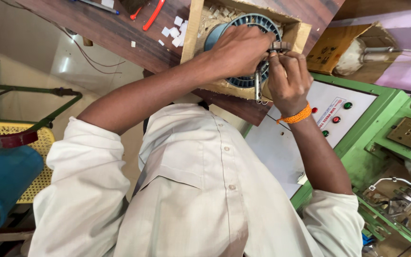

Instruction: The person works on an electric motor stator, repeatedly cutting small white insulating pieces with scissors and inserting them into the stator slots. They use a green screwdriver to adjust the copper windings and secure the inserted pieces. The work continues across multiple slots in a repetitive sequence.

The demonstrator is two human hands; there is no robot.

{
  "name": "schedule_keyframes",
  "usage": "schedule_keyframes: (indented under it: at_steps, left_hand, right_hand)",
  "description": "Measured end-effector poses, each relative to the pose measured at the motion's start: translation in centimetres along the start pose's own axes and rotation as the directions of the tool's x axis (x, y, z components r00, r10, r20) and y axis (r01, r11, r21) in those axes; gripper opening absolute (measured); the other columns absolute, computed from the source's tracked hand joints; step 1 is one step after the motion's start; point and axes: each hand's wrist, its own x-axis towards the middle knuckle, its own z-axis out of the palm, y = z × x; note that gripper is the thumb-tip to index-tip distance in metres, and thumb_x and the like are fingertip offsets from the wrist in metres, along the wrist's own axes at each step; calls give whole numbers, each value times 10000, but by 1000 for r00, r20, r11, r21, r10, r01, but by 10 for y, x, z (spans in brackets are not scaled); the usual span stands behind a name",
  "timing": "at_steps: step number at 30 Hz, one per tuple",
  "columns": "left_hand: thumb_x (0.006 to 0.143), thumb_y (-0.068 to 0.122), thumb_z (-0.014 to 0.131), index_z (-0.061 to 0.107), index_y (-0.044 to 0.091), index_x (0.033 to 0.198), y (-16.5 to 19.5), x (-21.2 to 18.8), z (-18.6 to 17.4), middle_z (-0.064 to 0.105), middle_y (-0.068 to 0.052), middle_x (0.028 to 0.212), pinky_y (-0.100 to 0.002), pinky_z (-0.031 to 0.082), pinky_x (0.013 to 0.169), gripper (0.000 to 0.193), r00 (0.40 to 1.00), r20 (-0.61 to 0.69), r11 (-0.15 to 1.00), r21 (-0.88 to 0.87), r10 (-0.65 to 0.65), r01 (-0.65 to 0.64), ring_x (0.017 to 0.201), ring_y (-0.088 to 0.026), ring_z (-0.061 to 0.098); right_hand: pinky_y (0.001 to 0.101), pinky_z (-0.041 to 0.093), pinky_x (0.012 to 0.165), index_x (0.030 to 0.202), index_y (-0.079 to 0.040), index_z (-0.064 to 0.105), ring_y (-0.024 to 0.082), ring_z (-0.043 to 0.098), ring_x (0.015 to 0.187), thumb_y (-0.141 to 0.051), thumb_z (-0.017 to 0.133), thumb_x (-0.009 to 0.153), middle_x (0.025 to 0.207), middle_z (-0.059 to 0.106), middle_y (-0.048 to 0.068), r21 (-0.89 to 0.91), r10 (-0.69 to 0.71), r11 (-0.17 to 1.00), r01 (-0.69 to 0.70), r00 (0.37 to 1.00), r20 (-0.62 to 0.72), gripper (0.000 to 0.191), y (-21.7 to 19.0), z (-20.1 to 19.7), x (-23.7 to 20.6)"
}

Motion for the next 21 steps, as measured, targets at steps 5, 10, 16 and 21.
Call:
schedule_keyframes:
  at_steps: [5, 10, 16, 21]
  left_hand:
    - [805, 46, 715, 704, -33, 1007, -2, 4, 0, 711, -230, 782, -528, 543, 623, 217, 998, 43, 998, 56, 40, -42, 746, -405, 722]
    - [926, 177, 720, 715, 4, 1015, -9, 6, -5, 718, -230, 893, -527, 542, 766, 194, 994, 89, 998, 13, 60, -62, 878, -415, 709]
    - [900, 239, 722, 716, 53, 1051, -9, 9, -8, 685, -243, 1060, -541, 479, 886, 240, 991, 132, 1000, -16, 25, -23, 1039, -433, 642]
    - [928, 236, 714, 695, 17, 1071, -10, 8, -10, 699, -249, 988, -532, 513, 848, 262, 991, 132, 1000, 1, 20, -20, 985, -443, 671]
  right_hand:
    - [382, 604, 750, 1120, 57, 711, 290, 683, 964, 103, 773, 904, 985, 652, 135, -51, 24, 998, -23, 1000, 20, 229, -9, -6, 5]
    - [385, 609, 802, 1123, 38, 693, 289, 702, 999, 97, 721, 882, 1030, 675, 134, -60, 16, 998, -12, 997, 81, 250, -10, -17, 12]
    - [369, 597, 777, 1160, 2, 725, 252, 703, 960, 64, 739, 925, 1062, 705, 109, 3, -2, 1000, 1, 980, 200, 243, -1, -34, 13]
    - [370, 614, 782, 1172, 21, 740, 276, 715, 1004, 70, 746, 923, 1088, 708, 130, -94, -95, 991, 96, 995, 20, 254, 1, -14, 9]
